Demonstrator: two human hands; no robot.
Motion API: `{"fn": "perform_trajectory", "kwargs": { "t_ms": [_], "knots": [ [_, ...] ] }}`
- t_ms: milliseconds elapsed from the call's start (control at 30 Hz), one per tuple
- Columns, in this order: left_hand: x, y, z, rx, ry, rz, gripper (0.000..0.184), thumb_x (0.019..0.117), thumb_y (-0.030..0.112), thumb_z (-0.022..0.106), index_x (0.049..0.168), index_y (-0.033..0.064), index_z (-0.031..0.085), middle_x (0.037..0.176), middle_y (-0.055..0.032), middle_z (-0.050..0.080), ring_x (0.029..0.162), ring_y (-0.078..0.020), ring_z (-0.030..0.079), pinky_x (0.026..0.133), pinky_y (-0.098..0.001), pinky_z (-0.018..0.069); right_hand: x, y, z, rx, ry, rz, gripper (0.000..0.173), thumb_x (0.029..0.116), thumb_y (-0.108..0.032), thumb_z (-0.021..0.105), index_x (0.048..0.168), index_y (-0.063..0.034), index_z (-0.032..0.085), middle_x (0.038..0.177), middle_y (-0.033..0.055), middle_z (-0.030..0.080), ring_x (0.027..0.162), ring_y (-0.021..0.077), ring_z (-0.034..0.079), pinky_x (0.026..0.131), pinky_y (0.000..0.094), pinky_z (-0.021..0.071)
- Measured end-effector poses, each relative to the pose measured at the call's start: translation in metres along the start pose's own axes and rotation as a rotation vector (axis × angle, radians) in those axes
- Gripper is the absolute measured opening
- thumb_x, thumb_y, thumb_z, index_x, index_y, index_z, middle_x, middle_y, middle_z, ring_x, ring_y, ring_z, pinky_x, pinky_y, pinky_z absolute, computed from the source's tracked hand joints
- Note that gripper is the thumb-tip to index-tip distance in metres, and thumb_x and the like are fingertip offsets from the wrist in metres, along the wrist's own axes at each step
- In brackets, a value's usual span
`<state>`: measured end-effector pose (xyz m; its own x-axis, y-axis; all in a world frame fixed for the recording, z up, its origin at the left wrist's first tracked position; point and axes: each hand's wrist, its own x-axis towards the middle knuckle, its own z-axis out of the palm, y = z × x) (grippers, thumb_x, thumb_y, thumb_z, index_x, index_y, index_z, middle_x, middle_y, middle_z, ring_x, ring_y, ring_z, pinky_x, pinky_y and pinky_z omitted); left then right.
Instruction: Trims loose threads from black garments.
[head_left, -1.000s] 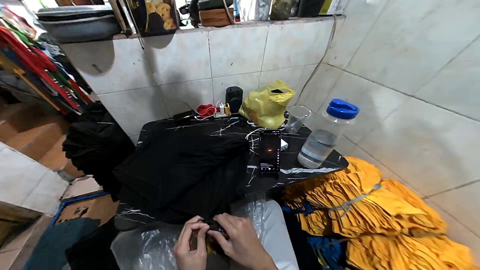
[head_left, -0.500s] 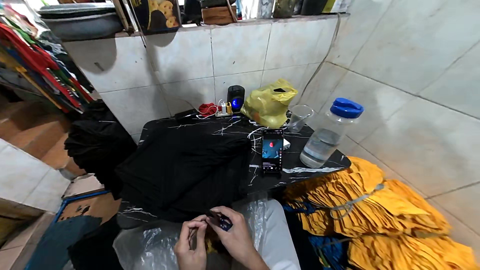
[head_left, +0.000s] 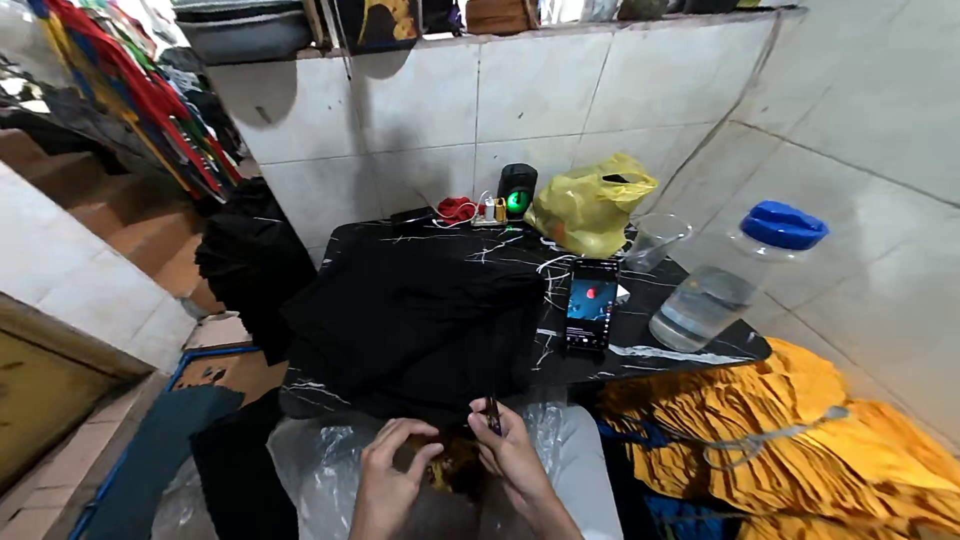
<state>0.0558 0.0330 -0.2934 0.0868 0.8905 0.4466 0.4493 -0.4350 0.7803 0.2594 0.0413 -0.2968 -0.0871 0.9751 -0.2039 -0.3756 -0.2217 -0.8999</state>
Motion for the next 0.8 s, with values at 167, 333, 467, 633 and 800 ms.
{"fn": "perform_trajectory", "kwargs": {
  "t_ms": [167, 333, 467, 633, 800],
  "knots": [
    [0.006, 0.003, 0.020, 0.040, 0.049, -0.008, 0.040, 0.0812, 0.040, 0.085, 0.112, 0.0167, 0.075, 0.116, 0.0035, 0.071, 0.112, -0.0119, 0.065, 0.098, -0.0319, 0.0558, -0.003, -0.002, 0.002, -0.011, 0.001, -0.012, 0.015, 0.0991, -0.007, 0.063, 0.114, -0.0024, 0.063, 0.064, -0.0014, 0.054, 0.044, 0.0017, 0.037, 0.040, 0.0179, 0.0314],
    [0.008, 0.001, 0.041, 0.045, 0.140, 0.110, 0.013, 0.0878, 0.029, 0.080, 0.095, 0.0183, 0.082, 0.104, 0.0041, 0.073, 0.101, -0.0101, 0.067, 0.090, -0.0268, 0.0577, -0.005, -0.001, 0.003, -0.074, 0.003, -0.072, 0.014, 0.0988, -0.009, 0.064, 0.111, -0.0029, 0.065, 0.064, -0.0017, 0.057, 0.045, 0.0019, 0.039, 0.041, 0.0181, 0.0318],
    [0.004, 0.002, 0.036, 0.043, 0.123, 0.240, 0.009, 0.0935, 0.023, 0.073, 0.090, 0.0183, 0.079, 0.098, 0.0049, 0.073, 0.097, -0.0082, 0.068, 0.089, -0.0251, 0.0572, -0.002, 0.002, 0.003, -0.144, 0.053, -0.181, 0.011, 0.0980, -0.006, 0.063, 0.107, -0.0015, 0.067, 0.072, -0.0007, 0.065, 0.057, 0.0033, 0.053, 0.051, 0.0191, 0.0424],
    [-0.006, -0.005, -0.002, 0.028, -0.345, 0.026, 0.025, 0.1021, 0.026, 0.063, 0.095, 0.0072, 0.076, 0.095, -0.0035, 0.074, 0.092, -0.0107, 0.070, 0.087, -0.0311, 0.0584, -0.002, -0.001, 0.006, -0.302, 0.058, -0.312, 0.011, 0.0976, -0.008, 0.065, 0.105, -0.0008, 0.068, 0.090, 0.0035, 0.069, 0.078, 0.0083, 0.064, 0.071, 0.0232, 0.0547],
    [-0.002, -0.005, -0.003, 0.017, -0.133, -0.057, 0.034, 0.0875, 0.026, 0.082, 0.113, 0.0059, 0.074, 0.091, 0.0005, 0.073, 0.073, -0.0043, 0.067, 0.064, -0.0219, 0.0578, -0.013, -0.003, 0.023, -0.458, 0.080, -0.364, 0.015, 0.0963, -0.012, 0.069, 0.107, -0.0025, 0.070, 0.097, 0.0046, 0.071, 0.088, 0.0089, 0.069, 0.080, 0.0250, 0.0590]
  ]
}}
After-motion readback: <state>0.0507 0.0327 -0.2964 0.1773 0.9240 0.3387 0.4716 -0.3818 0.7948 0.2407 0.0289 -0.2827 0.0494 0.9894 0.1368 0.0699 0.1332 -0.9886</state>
